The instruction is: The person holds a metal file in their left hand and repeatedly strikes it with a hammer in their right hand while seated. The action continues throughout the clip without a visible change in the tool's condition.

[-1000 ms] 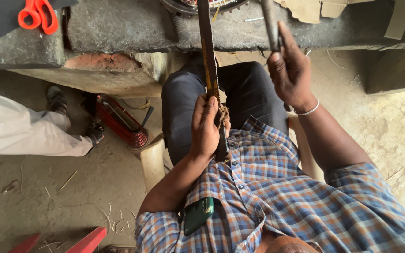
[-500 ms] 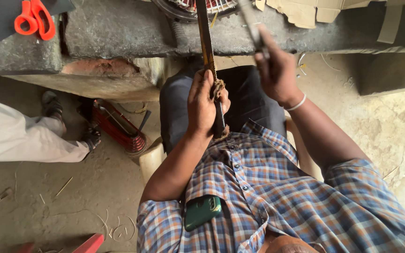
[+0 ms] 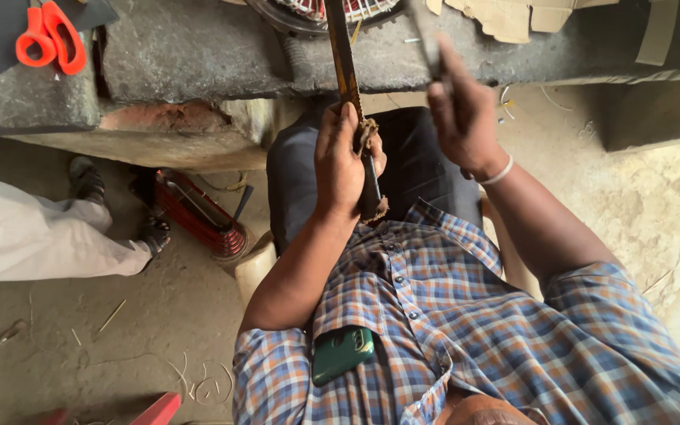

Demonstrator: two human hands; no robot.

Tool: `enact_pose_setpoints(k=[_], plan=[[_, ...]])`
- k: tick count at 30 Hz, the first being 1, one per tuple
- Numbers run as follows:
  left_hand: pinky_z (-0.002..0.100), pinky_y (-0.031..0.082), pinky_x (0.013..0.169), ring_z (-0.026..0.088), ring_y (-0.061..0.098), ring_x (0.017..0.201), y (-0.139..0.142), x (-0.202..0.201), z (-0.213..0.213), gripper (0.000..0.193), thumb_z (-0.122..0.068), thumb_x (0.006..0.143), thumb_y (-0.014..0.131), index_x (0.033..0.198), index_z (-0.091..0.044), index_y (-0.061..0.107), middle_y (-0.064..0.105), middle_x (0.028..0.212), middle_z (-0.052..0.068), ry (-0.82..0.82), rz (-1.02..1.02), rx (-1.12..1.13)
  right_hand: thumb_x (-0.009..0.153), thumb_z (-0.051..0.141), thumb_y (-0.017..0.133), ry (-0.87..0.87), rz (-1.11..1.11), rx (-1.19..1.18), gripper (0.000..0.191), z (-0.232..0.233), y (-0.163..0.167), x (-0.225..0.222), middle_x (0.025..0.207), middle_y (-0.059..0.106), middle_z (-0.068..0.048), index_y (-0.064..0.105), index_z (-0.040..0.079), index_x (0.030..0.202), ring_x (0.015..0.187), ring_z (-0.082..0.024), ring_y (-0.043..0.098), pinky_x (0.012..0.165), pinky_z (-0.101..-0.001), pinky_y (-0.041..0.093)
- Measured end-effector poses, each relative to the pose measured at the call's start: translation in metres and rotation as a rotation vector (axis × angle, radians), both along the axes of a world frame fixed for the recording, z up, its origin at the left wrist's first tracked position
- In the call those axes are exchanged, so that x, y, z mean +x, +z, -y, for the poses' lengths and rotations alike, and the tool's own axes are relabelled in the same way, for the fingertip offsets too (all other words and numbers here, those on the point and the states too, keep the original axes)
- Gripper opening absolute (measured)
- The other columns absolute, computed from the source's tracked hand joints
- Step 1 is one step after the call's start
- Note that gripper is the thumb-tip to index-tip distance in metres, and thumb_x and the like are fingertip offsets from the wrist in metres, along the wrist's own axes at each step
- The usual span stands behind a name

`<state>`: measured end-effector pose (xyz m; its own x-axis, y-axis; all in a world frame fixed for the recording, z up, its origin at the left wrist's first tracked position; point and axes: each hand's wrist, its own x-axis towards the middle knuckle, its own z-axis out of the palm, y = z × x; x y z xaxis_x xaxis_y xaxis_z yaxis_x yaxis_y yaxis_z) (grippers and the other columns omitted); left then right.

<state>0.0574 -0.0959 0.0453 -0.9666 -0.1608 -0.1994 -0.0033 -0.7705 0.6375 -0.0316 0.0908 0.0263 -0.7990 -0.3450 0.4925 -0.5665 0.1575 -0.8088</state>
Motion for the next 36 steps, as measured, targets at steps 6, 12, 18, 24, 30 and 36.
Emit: enact_pose_setpoints(k=[6, 12, 18, 24, 30, 36], plan=[[0.024, 0.046, 0.051, 0.01, 0.055, 0.062, 0.002, -0.008, -0.006, 0.018, -0.03, 0.11, 0.053, 0.107, -0.012, 0.054, 0.057, 0.08, 0.001, 0.026, 0.004, -0.017, 0.115, 0.016, 0.05, -0.014, -0.024, -0.198, 0.05, 0.0, -0.007, -0.003, 0.077, 0.059, 0.0, 0.035, 0.003, 0.16, 0.06, -0.009, 0.048, 0.057, -0.0242, 0.041], [0.024, 0.045, 0.048, 0.01, 0.054, 0.06, 0.008, -0.011, -0.009, 0.02, -0.031, 0.11, 0.051, 0.107, -0.011, 0.053, 0.057, 0.079, 0.002, 0.054, 0.0, -0.106, 0.116, 0.016, 0.05, 0.034, 0.003, 0.204, 0.05, -0.001, -0.005, -0.004, 0.077, 0.059, -0.001, 0.036, 0.001, 0.162, 0.057, -0.008, 0.047, 0.055, -0.022, 0.04], [0.026, 0.044, 0.047, 0.011, 0.052, 0.057, 0.01, -0.015, -0.003, 0.022, -0.032, 0.11, 0.05, 0.106, -0.01, 0.053, 0.054, 0.076, 0.001, 0.015, -0.015, -0.048, 0.113, 0.02, 0.048, -0.058, -0.055, -0.339, 0.054, -0.011, -0.006, 0.004, 0.076, 0.06, 0.001, 0.028, 0.007, 0.161, 0.056, -0.006, 0.048, 0.051, -0.0182, 0.04], [0.025, 0.042, 0.049, 0.011, 0.052, 0.06, 0.01, -0.02, -0.025, 0.021, -0.03, 0.113, 0.051, 0.104, -0.01, 0.052, 0.054, 0.077, 0.001, 0.073, -0.074, -0.098, 0.112, 0.004, 0.052, 0.109, 0.011, 0.266, 0.05, -0.019, -0.008, -0.016, 0.075, 0.052, -0.008, 0.042, -0.001, 0.16, 0.068, -0.016, 0.049, 0.067, -0.0287, 0.045], [0.024, 0.043, 0.052, 0.011, 0.055, 0.063, 0.01, -0.02, -0.03, 0.019, -0.03, 0.111, 0.05, 0.104, -0.012, 0.052, 0.057, 0.078, 0.001, 0.094, -0.041, -0.157, 0.12, 0.013, 0.052, 0.027, -0.058, 0.112, 0.048, -0.027, -0.001, -0.009, 0.078, 0.055, -0.004, 0.036, 0.0, 0.163, 0.065, -0.011, 0.051, 0.064, -0.0252, 0.044], [0.025, 0.044, 0.048, 0.012, 0.053, 0.058, 0.006, -0.029, -0.015, 0.021, -0.03, 0.112, 0.05, 0.102, -0.011, 0.053, 0.056, 0.075, 0.002, 0.074, -0.072, -0.09, 0.112, 0.031, 0.04, 0.068, 0.136, -0.408, 0.055, -0.018, -0.003, -0.011, 0.068, 0.055, 0.005, 0.039, 0.006, 0.162, 0.055, -0.004, 0.046, 0.053, -0.0188, 0.041]])
